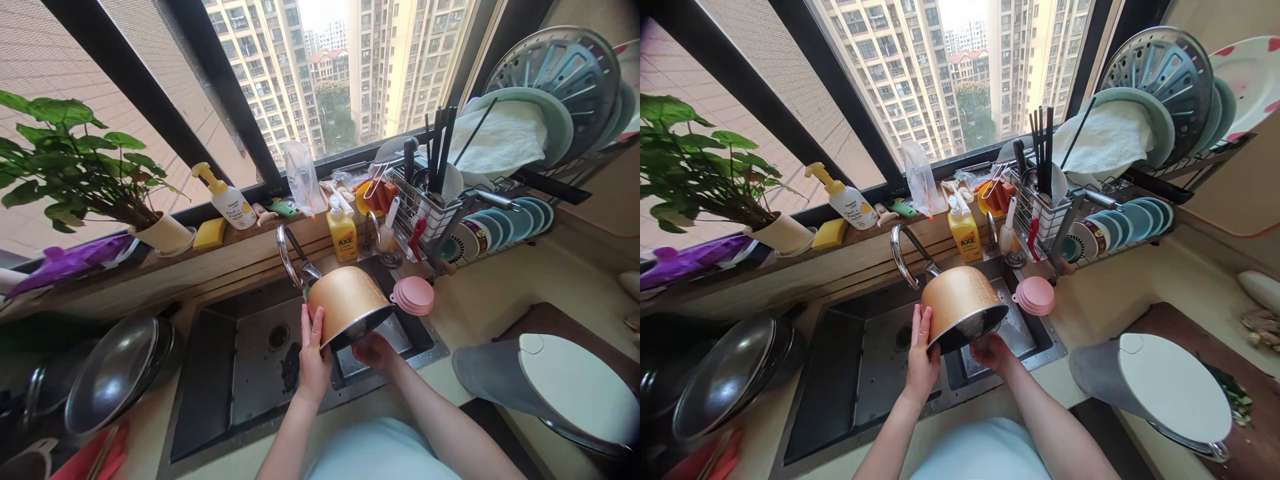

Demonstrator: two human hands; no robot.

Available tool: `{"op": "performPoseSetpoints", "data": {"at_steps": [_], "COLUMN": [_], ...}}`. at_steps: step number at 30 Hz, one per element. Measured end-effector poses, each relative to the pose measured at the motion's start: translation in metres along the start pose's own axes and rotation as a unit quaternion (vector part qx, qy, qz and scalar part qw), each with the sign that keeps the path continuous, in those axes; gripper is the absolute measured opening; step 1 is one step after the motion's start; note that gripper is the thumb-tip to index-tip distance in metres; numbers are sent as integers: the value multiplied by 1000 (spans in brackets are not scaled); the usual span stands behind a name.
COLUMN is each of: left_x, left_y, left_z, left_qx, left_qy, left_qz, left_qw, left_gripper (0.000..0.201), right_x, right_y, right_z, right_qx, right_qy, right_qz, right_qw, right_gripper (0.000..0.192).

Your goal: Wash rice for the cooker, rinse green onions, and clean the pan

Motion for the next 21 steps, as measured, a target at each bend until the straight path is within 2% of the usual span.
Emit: {"op": "performPoseSetpoints", "data": {"at_steps": [10, 21], "left_x": [1, 3], "left_y": [2, 3], "left_z": [2, -6], "left_qx": [-3, -11], "left_qy": [-15, -63], "left_qz": [-10, -14], "left_qw": [1000, 998], "left_gripper": [67, 78], "right_x": [-4, -5], "right_y": [4, -5], "right_z": [-4, 3], "right_qx": [9, 61], "right_qy": [-18, 18], "right_qz": [-4, 55], "right_qw": [1000, 996], "right_gripper": [11, 9]}}
Point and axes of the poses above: each hand's wrist, its own x-axis away from the middle knuckle, its own y-axis out of the back of the hand, z = x × y, the point moved 9 cm from there along -x, towards the middle knuckle, and after that the axes turned 8 degrees about z, right-handed, at the moved point
